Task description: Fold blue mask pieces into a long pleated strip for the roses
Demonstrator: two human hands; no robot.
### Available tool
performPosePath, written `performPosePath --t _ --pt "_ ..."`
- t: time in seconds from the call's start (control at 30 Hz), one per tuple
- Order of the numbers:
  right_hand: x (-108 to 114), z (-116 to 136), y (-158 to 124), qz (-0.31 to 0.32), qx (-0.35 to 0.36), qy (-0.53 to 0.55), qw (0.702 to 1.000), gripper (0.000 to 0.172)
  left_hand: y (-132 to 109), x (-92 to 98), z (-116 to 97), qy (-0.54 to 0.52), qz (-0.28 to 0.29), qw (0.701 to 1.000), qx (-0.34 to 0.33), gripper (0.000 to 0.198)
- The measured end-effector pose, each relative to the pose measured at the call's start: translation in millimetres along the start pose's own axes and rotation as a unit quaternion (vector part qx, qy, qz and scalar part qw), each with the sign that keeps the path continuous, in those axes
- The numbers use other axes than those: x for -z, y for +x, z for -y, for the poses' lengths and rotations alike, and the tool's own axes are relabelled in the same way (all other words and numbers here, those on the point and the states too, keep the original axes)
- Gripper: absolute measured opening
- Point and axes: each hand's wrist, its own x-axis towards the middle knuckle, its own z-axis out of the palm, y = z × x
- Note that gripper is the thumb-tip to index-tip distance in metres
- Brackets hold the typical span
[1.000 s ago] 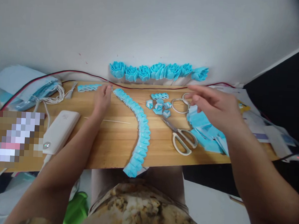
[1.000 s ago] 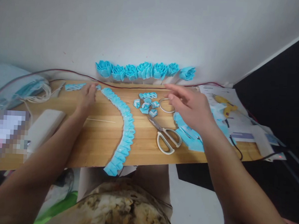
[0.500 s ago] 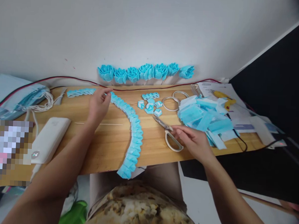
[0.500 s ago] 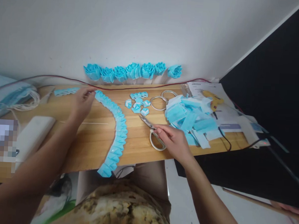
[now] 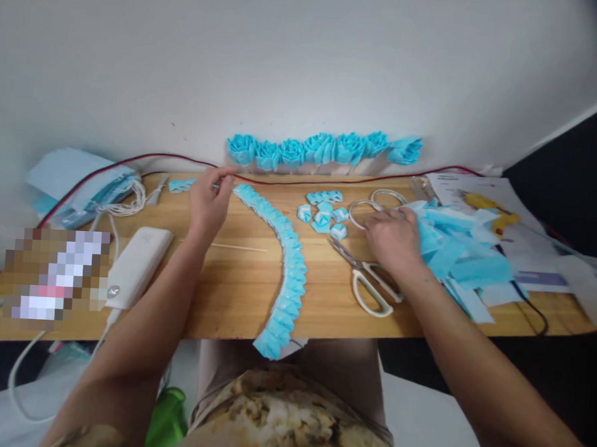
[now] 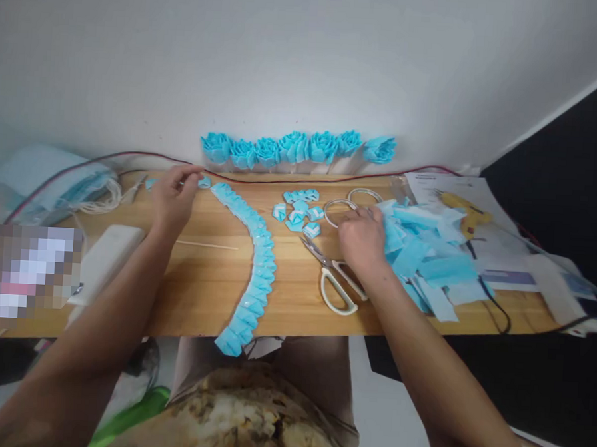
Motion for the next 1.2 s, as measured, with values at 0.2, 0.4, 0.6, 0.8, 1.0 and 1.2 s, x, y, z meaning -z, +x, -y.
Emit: performPosePath --t 0.2,0.4,0.6,0.8,1.0,1.2 --pt "10.2 -23.7 21.6 -0.056 -0.093 0.178 0.978 0.013 1.6 0.8 0.1 -0.024 -0.011 0.999 0.022 0.024" --pt "46.6 -11.6 25.1 -0.091 -0.165 0.751 0.633 0.022 -23.3 -17.0 -32.8 -0.186 0.13 0.973 0.043 0.025" --pt "57.6 38.9 14.1 0.037 -0.151 0.863 0.48 0.03 -43.2 -17.5 -61.3 -0.406 0.337 0.832 0.173 0.052" --pt "48.7 66.4 16.6 0.055 -0.135 0.856 0.495 0.033 -46.1 -23.0 -64.1 -0.444 0.327 0.799 0.241 0.045" --pt "42.7 82.7 16.6 -0.055 -0.104 0.782 0.612 0.035 -45.6 -27.8 -59.4 -0.413 0.304 0.815 0.27 0.033" --pt "38.7 95.1 6.0 -0.094 -0.066 0.737 0.666 0.028 -54.0 -26.3 -68.4 -0.496 0.428 0.698 0.288 0.054"
